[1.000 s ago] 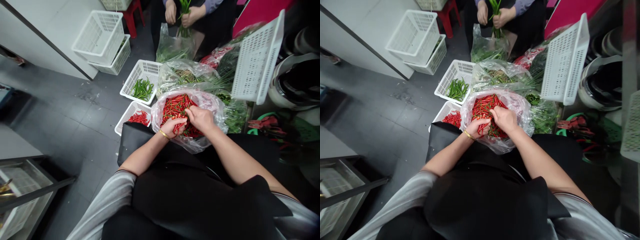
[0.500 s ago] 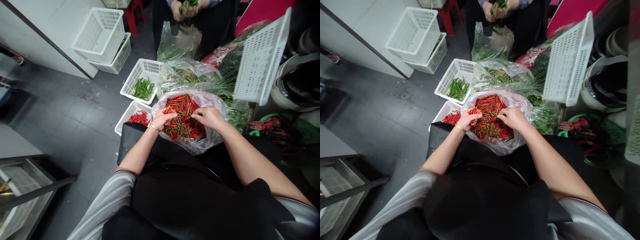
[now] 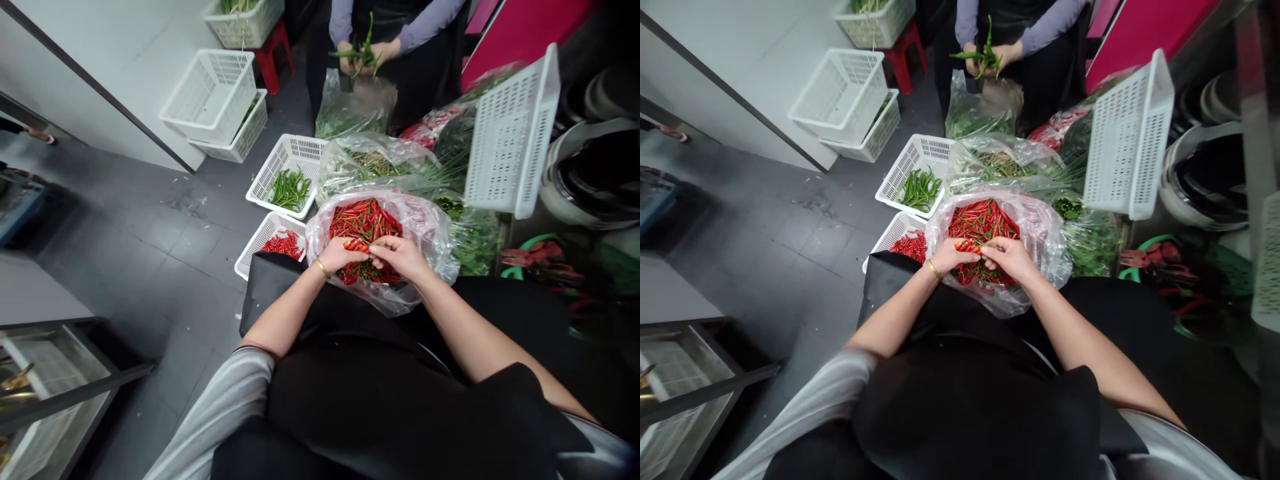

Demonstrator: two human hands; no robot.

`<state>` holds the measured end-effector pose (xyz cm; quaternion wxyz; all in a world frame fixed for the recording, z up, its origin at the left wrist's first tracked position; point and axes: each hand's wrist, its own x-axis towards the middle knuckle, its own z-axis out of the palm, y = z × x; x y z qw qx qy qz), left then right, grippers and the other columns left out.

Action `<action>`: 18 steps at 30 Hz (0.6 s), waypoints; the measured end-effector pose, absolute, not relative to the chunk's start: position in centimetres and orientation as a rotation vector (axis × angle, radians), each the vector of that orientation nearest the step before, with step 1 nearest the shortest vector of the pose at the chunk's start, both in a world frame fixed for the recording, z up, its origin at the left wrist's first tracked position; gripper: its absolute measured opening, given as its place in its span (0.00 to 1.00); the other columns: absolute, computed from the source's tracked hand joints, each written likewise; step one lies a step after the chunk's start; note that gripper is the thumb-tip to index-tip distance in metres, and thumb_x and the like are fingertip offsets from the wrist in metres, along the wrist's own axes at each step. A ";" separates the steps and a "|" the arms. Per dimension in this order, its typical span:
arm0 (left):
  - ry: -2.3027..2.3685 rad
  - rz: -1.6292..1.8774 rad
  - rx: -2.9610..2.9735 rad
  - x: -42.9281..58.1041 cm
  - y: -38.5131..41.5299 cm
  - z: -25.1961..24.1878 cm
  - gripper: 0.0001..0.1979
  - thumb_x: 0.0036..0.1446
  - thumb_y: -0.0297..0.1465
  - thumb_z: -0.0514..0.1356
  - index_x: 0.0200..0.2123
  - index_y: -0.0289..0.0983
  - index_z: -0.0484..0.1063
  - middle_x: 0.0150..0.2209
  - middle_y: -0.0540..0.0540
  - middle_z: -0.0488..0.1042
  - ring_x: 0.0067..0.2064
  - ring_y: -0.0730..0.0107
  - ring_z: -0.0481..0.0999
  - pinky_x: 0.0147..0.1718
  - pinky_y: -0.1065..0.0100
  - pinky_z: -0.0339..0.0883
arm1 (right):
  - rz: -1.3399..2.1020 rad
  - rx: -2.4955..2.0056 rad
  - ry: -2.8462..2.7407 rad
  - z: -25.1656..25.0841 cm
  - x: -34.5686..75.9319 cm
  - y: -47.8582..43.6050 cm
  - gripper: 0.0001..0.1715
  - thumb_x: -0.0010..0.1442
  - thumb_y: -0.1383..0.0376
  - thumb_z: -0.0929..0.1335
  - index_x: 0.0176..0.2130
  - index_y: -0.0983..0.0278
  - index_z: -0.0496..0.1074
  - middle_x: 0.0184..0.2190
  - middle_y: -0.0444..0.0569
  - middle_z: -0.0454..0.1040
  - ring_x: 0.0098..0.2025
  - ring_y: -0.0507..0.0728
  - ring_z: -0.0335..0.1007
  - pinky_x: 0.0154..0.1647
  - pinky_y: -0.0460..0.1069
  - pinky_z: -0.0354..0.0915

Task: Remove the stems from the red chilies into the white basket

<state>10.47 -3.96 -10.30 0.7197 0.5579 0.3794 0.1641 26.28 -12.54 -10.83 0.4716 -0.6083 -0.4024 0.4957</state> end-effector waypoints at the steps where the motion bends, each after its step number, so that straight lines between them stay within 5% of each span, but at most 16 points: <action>1: 0.834 0.386 1.224 10.7 -4.0 -9.9 0.15 0.32 0.29 0.71 0.21 0.31 0.69 0.20 0.55 0.67 0.23 0.83 0.62 0.26 0.74 0.56 | 1.162 -1.502 -1.044 -10.3 26.2 -12.4 0.23 0.49 0.46 0.71 0.29 0.64 0.70 0.19 0.44 0.71 0.20 0.51 0.65 0.22 0.47 0.63; 7: 0.825 0.399 1.035 12.2 -4.2 -7.1 0.16 0.39 0.35 0.70 0.22 0.34 0.65 0.13 0.56 0.61 0.14 0.84 0.56 0.14 0.74 0.44 | 0.331 -1.738 -1.519 -6.8 27.5 -11.3 0.14 0.59 0.56 0.65 0.28 0.62 0.69 0.28 0.49 0.73 0.33 0.56 0.69 0.37 0.50 0.64; 13: 0.851 0.351 0.830 9.4 -4.1 -7.8 0.13 0.42 0.33 0.66 0.25 0.32 0.65 0.17 0.52 0.67 0.14 0.85 0.56 0.13 0.77 0.42 | 0.608 -2.388 -1.868 -11.5 27.6 -12.6 0.21 0.60 0.51 0.65 0.40 0.65 0.73 0.36 0.56 0.77 0.37 0.61 0.73 0.35 0.51 0.63; 18: 0.881 0.386 0.982 8.8 -3.7 -9.2 0.14 0.40 0.31 0.68 0.29 0.31 0.69 0.21 0.51 0.71 0.17 0.84 0.60 0.16 0.77 0.46 | 0.606 -2.331 -2.123 -14.0 27.9 -12.1 0.13 0.63 0.63 0.63 0.38 0.65 0.76 0.37 0.56 0.78 0.39 0.58 0.73 0.39 0.49 0.62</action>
